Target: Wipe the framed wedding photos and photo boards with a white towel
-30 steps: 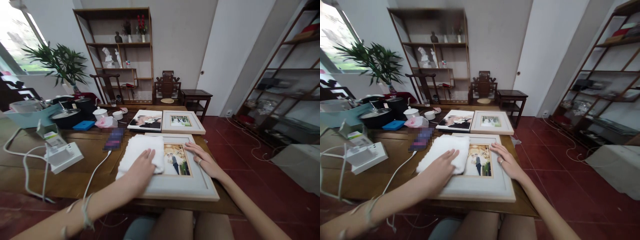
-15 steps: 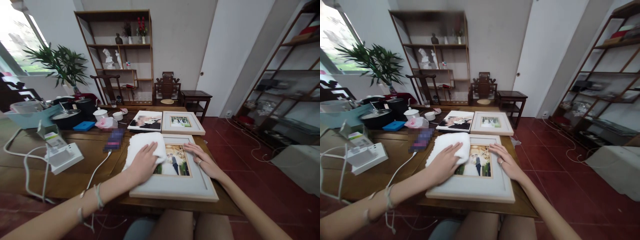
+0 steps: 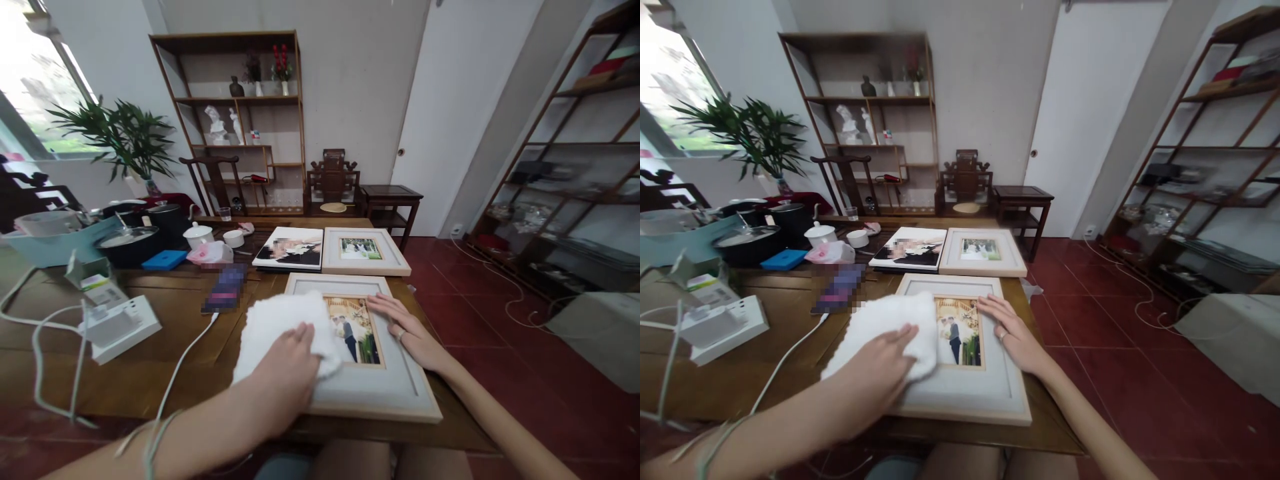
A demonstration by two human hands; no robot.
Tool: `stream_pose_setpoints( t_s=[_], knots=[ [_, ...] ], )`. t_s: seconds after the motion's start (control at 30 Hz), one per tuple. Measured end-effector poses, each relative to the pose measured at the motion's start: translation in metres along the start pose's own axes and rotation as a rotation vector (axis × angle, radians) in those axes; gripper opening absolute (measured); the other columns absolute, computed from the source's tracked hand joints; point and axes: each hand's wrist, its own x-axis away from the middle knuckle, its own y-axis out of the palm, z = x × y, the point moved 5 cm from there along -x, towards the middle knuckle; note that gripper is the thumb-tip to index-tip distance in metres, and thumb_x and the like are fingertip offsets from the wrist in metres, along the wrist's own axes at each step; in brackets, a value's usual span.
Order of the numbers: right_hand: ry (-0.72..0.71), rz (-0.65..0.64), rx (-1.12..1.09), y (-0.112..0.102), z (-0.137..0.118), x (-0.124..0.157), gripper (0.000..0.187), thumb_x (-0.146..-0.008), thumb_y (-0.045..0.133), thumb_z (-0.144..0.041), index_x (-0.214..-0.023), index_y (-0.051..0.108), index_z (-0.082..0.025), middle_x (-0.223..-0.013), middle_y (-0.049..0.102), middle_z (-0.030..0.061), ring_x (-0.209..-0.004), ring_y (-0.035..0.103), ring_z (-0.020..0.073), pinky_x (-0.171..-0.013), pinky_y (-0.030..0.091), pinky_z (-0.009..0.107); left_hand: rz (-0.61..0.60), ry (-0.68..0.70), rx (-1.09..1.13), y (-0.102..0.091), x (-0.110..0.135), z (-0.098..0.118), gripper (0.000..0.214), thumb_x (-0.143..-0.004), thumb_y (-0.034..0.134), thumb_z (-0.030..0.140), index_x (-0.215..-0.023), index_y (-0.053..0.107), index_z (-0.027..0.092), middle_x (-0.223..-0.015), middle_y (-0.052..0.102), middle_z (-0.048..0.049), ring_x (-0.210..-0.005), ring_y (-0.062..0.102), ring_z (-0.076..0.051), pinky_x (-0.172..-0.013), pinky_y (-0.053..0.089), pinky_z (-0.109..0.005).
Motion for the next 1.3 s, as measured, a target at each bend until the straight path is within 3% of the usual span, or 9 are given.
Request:
stream_pose_setpoints(
  t_s=[0.17, 0.27, 0.47, 0.57, 0.67, 0.83, 1.03, 1.13, 1.3],
  knots=[
    [-0.012, -0.015, 0.002, 0.001, 0.001, 0.001, 0.04, -0.091, 0.037, -0.035, -0.129, 0.048, -0.03, -0.139, 0.044, 0.0038, -0.134, 0.026, 0.0262, -0.108, 0.021, 0.054, -0.025, 0.053, 0.153, -0.005, 0.025, 0.023, 0.023, -0.079, 0.055, 0.027, -0.094, 0.067, 0.014, -0.135, 0.042, -0.02, -0.122, 0.043, -0.032, -0.094, 0.041, -0.042],
    [-0.035, -0.046, -0.004, 0.001, -0.002, 0.001, 0.043, -0.091, 0.034, -0.042, -0.129, 0.048, -0.028, -0.141, 0.042, 0.0046, -0.135, 0.023, 0.0274, -0.108, 0.02, 0.055, 0.068, -0.027, 0.173, 0.001, 0.008, 0.002, 0.021, -0.081, 0.051, 0.019, -0.092, 0.068, 0.015, -0.14, 0.036, -0.016, -0.127, 0.036, -0.029, -0.101, 0.036, -0.04],
    [-0.038, -0.061, 0.001, 0.0, -0.006, 0.0, 0.043, -0.091, 0.033, -0.043, -0.128, 0.05, -0.028, -0.14, 0.043, 0.0046, -0.135, 0.023, 0.028, -0.107, 0.021, 0.055, 0.295, -0.098, 0.018, 0.015, -0.06, -0.064, 0.029, -0.081, 0.052, 0.017, -0.108, 0.062, 0.013, -0.143, 0.03, -0.0167, -0.131, 0.029, -0.028, -0.105, 0.027, -0.04],
    [-0.027, -0.065, 0.006, 0.001, -0.004, 0.0, 0.041, -0.092, 0.034, -0.04, -0.127, 0.05, -0.028, -0.14, 0.043, 0.0039, -0.135, 0.023, 0.0275, -0.108, 0.021, 0.055, 0.305, -0.079, -0.05, 0.016, -0.077, -0.075, 0.029, -0.081, 0.051, 0.019, -0.107, 0.062, 0.012, -0.14, 0.035, -0.0179, -0.129, 0.033, -0.03, -0.103, 0.029, -0.042],
    [-0.012, -0.06, 0.005, 0.001, 0.0, 0.001, 0.039, -0.091, 0.035, -0.035, -0.126, 0.051, -0.029, -0.139, 0.044, 0.0033, -0.135, 0.024, 0.0263, -0.108, 0.02, 0.054, 0.255, -0.007, -0.079, 0.014, -0.068, -0.06, 0.026, -0.081, 0.048, 0.015, -0.099, 0.065, 0.009, -0.135, 0.04, -0.021, -0.125, 0.039, -0.03, -0.102, 0.03, -0.041],
    [0.008, -0.031, -0.006, 0.002, 0.002, 0.001, 0.038, -0.09, 0.038, -0.029, -0.126, 0.05, -0.029, -0.138, 0.046, 0.0034, -0.134, 0.027, 0.0258, -0.109, 0.022, 0.053, 0.098, 0.065, 0.024, 0.009, -0.012, -0.006, 0.024, -0.077, 0.052, 0.017, -0.092, 0.068, 0.009, -0.133, 0.042, -0.0236, -0.123, 0.041, -0.036, -0.1, 0.031, -0.045],
    [0.005, -0.01, -0.002, 0.002, 0.002, 0.001, 0.039, -0.088, 0.039, -0.025, -0.125, 0.051, -0.029, -0.136, 0.047, 0.0038, -0.133, 0.029, 0.0263, -0.108, 0.022, 0.054, 0.051, 0.195, 0.189, 0.006, 0.03, 0.046, 0.035, -0.076, 0.056, 0.03, -0.105, 0.066, 0.013, -0.14, 0.031, -0.0227, -0.127, 0.031, -0.04, -0.1, 0.03, -0.052],
    [0.006, -0.02, 0.0, 0.002, 0.002, 0.001, 0.039, -0.089, 0.038, -0.028, -0.127, 0.05, -0.03, -0.137, 0.046, 0.0036, -0.133, 0.028, 0.0255, -0.108, 0.023, 0.053, 0.051, 0.119, 0.195, 0.006, 0.012, 0.036, 0.033, -0.078, 0.053, 0.024, -0.106, 0.064, 0.012, -0.139, 0.034, -0.0222, -0.128, 0.032, -0.037, -0.1, 0.032, -0.048],
    [0.003, -0.018, -0.009, 0.002, 0.002, 0.001, 0.04, -0.09, 0.038, -0.031, -0.128, 0.049, -0.028, -0.138, 0.045, 0.0042, -0.133, 0.028, 0.0256, -0.109, 0.022, 0.052, 0.175, -0.033, 0.082, 0.007, -0.048, -0.02, 0.028, -0.084, 0.048, 0.022, -0.103, 0.064, 0.009, -0.14, 0.032, -0.0225, -0.13, 0.03, -0.033, -0.104, 0.029, -0.043]
  ],
)
